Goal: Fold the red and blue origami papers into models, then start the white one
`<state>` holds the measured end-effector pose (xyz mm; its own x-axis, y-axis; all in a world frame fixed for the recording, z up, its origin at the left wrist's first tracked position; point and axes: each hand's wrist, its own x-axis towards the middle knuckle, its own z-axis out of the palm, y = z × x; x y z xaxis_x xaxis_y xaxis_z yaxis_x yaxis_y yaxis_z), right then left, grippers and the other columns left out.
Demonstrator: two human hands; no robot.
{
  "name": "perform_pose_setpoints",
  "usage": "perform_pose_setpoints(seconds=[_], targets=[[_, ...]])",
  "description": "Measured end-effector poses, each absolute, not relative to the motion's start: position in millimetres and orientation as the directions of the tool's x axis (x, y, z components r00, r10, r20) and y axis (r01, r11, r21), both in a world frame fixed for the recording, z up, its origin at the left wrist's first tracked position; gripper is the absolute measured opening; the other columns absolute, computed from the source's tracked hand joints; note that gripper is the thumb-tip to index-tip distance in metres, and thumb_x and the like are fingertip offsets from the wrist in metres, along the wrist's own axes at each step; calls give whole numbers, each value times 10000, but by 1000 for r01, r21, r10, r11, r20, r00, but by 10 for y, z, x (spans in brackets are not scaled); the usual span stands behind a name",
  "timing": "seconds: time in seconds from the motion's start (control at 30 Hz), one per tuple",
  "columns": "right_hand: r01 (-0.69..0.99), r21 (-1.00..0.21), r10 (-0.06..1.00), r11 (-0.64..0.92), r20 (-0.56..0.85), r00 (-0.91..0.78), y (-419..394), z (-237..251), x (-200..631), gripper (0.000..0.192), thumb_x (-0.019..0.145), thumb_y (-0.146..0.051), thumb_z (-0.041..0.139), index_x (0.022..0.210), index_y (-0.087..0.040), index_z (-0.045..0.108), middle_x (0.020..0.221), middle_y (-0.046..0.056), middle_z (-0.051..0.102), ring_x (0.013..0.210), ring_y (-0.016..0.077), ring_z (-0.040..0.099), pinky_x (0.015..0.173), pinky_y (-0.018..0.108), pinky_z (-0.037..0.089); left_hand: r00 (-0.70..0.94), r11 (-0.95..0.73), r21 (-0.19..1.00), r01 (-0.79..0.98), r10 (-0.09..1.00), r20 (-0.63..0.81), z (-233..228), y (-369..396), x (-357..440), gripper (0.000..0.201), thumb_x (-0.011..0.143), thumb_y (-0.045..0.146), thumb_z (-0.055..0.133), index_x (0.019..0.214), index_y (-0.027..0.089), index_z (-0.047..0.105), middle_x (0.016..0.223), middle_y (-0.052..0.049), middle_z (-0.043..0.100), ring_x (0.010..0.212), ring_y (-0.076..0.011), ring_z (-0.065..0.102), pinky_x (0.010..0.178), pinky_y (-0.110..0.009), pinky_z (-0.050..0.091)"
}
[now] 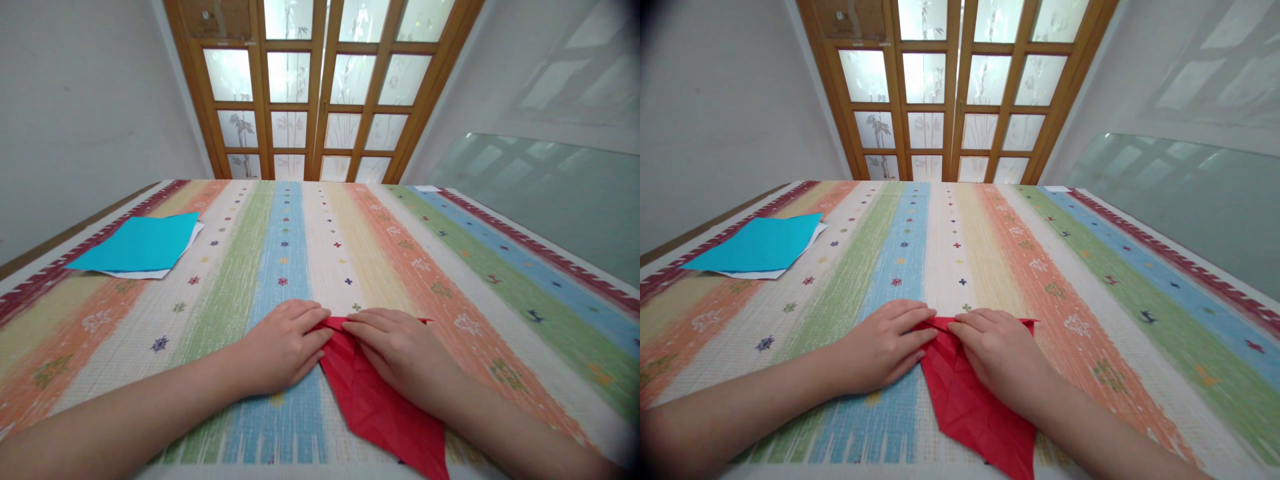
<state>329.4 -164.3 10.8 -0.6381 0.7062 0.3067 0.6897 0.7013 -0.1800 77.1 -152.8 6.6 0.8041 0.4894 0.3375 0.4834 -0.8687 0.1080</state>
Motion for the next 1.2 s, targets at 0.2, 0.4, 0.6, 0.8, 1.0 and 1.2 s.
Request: perform_pose_setpoints(seconds=[0.2, 0.4, 0.6, 0.8, 1.0, 1.2], targets=[[703, -204, 729, 681, 274, -627, -1642, 135, 3239, 325, 907, -89, 519, 1168, -197, 680, 1115, 83, 732, 993, 246, 682, 877, 437, 552, 806, -849, 140, 510, 529, 267, 9, -1537, 784, 369, 973, 339, 510, 1284, 155, 588, 1404, -160, 533, 1333, -322, 458, 1103, -535, 391], [708, -188, 730, 681, 255, -634, -1619, 152, 3198, 286, 911, -82, 534, 1148, -159, 674, 1070, 101, 725, 950, 254, 664, 850, 426, 539, 804, -833, 164, 529, 553, 219, 24, -1530, 792, 392, 973, 345, 510, 1308, 152, 571, 1426, -166, 513, 1345, -323, 447, 1117, -533, 372], [714, -127, 716, 688, 280, -640, -1623, 108, 3226, 213, 908, -87, 576, 1049, -157, 720, 923, 93, 709, 875, 253, 632, 774, 408, 531, 797, -819, 162, 550, 573, 193, 38, -1536, 797, 397, 980, 348, 503, 1326, 164, 570, 1435, -156, 509, 1351, -322, 440, 1112, -517, 380], [696, -64, 677, 715, 310, -667, -1652, 96, 3223, 126, 903, -117, 622, 945, -154, 735, 826, 73, 686, 797, 236, 597, 728, 394, 501, 801, -822, 128, 555, 569, 183, 31, -1544, 818, 396, 995, 355, 478, 1323, 157, 578, 1432, -146, 517, 1351, -316, 439, 1116, -507, 377], [699, -51, 675, 713, 317, -666, -1669, 85, 3217, 111, 876, -149, 695, 976, -172, 736, 834, 58, 686, 798, 239, 582, 725, 395, 466, 812, -835, 63, 547, 547, 205, 34, -1569, 854, 385, 1014, 344, 443, 1300, 128, 583, 1334, -133, 575, 1258, -304, 496, 1073, -498, 416], [702, -23, 674, 712, 302, -674, -1654, 77, 3225, 114, 856, -177, 736, 968, -196, 734, 834, 43, 681, 788, 234, 567, 727, 390, 436, 838, -861, 14, 508, 497, 225, 32, -1589, 872, 348, 1023, 298, 432, 1244, 95, 607, 1169, -115, 647, 1111, -275, 563, 1002, -468, 466]])
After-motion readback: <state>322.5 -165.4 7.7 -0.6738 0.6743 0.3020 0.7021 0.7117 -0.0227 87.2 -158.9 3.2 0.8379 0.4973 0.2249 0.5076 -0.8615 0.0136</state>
